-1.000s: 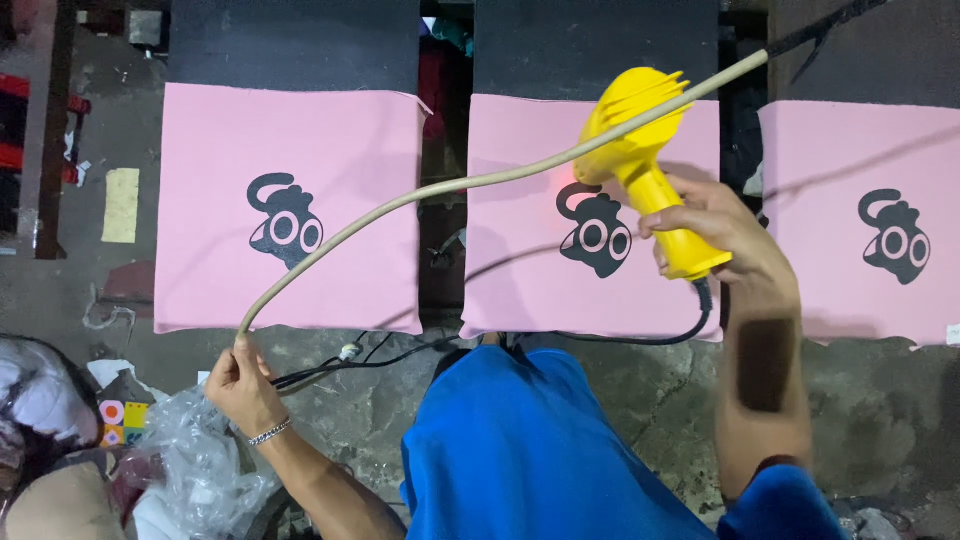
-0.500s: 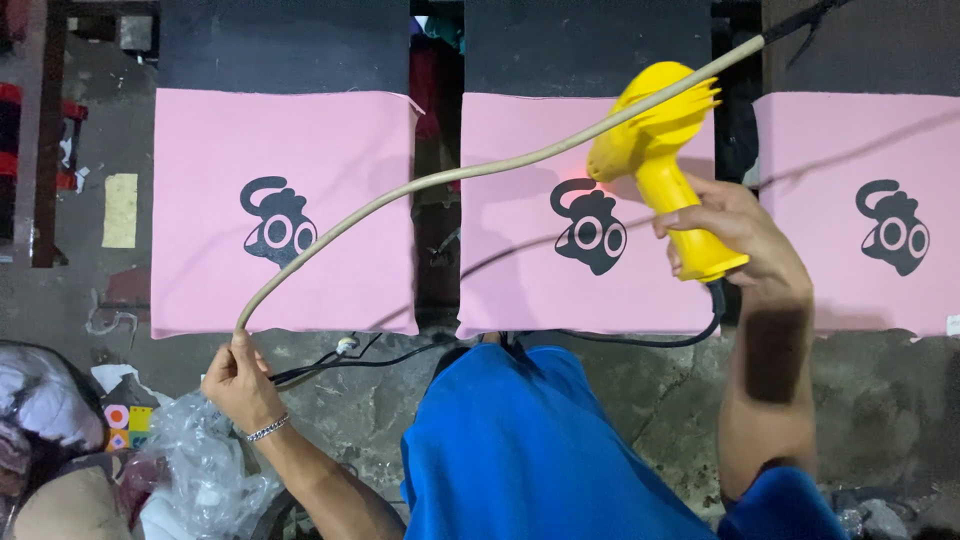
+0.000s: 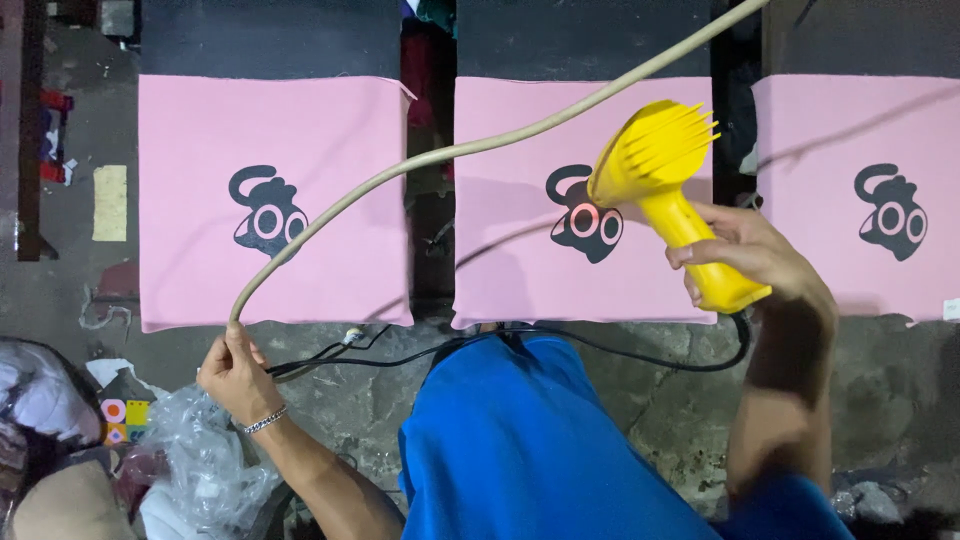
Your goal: Using a handheld heat gun to cure ink on screen-printed fabric panels as they move along a conveyor system.
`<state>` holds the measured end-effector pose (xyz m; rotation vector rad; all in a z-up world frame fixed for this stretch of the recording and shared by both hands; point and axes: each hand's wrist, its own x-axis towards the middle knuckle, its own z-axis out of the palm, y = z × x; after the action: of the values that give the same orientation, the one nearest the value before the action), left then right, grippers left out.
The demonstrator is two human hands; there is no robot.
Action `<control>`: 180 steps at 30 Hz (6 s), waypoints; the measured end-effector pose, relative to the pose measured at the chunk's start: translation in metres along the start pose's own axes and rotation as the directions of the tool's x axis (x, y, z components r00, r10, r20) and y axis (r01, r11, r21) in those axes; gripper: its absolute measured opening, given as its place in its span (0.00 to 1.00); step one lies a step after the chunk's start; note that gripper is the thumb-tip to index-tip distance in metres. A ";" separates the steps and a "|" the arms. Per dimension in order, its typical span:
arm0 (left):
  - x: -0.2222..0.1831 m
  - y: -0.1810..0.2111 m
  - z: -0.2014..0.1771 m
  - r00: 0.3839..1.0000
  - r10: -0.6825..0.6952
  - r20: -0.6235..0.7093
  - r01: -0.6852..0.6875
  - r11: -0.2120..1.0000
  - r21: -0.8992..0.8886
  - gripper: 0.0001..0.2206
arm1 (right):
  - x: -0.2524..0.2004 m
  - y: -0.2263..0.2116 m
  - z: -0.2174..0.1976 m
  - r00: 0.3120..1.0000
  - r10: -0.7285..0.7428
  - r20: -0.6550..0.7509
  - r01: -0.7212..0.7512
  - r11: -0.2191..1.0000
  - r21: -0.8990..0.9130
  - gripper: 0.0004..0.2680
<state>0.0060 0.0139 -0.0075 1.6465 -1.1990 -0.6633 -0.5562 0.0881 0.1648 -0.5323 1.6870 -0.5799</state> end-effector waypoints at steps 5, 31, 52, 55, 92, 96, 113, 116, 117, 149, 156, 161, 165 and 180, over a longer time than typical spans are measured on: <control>-0.001 0.003 0.001 1.000 0.014 0.018 -0.015 1.000 0.022 0.25 | -0.002 0.007 0.006 0.999 -0.006 0.035 0.008 0.998 -0.058 0.25; -0.015 -0.002 -0.012 0.999 0.027 -0.028 -0.028 0.999 -0.042 0.25 | 0.020 0.046 0.017 0.926 -0.235 0.297 0.204 0.970 0.132 0.26; 0.192 -0.128 -0.215 0.978 -0.096 -0.185 0.098 0.995 -0.002 0.19 | 0.031 -0.087 0.341 0.926 -0.147 0.347 0.115 0.987 0.109 0.20; 0.228 -0.131 -0.249 0.965 -0.106 -0.239 0.093 0.994 -0.064 0.22 | 0.040 -0.109 0.384 0.961 -0.076 0.266 0.076 0.997 0.010 0.24; 0.332 -0.129 -0.232 0.995 0.005 0.101 -0.001 0.999 -0.045 0.24 | -0.005 -0.171 0.472 0.901 0.367 -0.234 -0.389 0.919 -0.057 0.28; 0.335 -0.127 -0.234 0.994 0.021 0.112 -0.015 0.999 -0.049 0.24 | 0.019 -0.162 0.469 0.985 -0.054 0.164 0.044 0.997 0.064 0.18; 0.342 -0.156 -0.245 0.999 0.000 0.044 0.001 0.999 -0.032 0.25 | 0.046 -0.131 0.453 0.924 -0.260 0.281 0.257 0.965 0.050 0.28; 0.342 -0.158 -0.241 0.999 0.002 0.045 0.001 0.998 -0.062 0.25 | 0.075 -0.126 0.457 0.892 -0.365 0.265 0.350 0.931 0.103 0.28; 0.340 -0.160 -0.242 0.999 0.001 0.047 0.002 0.998 -0.060 0.25 | 0.071 -0.126 0.452 0.893 -0.363 0.265 0.348 0.932 0.105 0.28; 0.344 -0.115 -0.216 0.991 -0.025 0.133 0.028 0.999 -0.027 0.25 | -0.010 -0.146 0.431 0.984 0.112 -0.136 -0.132 0.980 -0.149 0.15; 0.340 -0.114 -0.216 0.989 -0.049 0.141 0.054 0.998 -0.032 0.23 | -0.005 -0.153 0.442 0.981 0.089 -0.171 -0.101 0.993 -0.068 0.14; 0.341 -0.115 -0.219 0.993 -0.068 0.098 0.072 0.997 -0.040 0.24 | -0.017 -0.146 0.430 0.993 0.114 -0.019 -0.116 0.988 -0.105 0.28; 0.339 -0.118 -0.223 0.993 -0.048 0.105 0.054 0.997 -0.050 0.24 | -0.006 -0.176 0.444 0.920 0.291 -0.261 -0.327 0.939 -0.105 0.23; 0.339 -0.134 -0.243 0.997 -0.002 0.076 0.005 0.999 -0.036 0.24 | 0.039 -0.163 0.416 0.994 -0.100 0.044 0.098 0.994 0.045 0.25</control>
<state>0.3886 -0.1998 0.0006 1.6063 -1.2315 -0.7519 -0.1486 -0.0993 0.1725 -0.5965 1.6077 -0.6692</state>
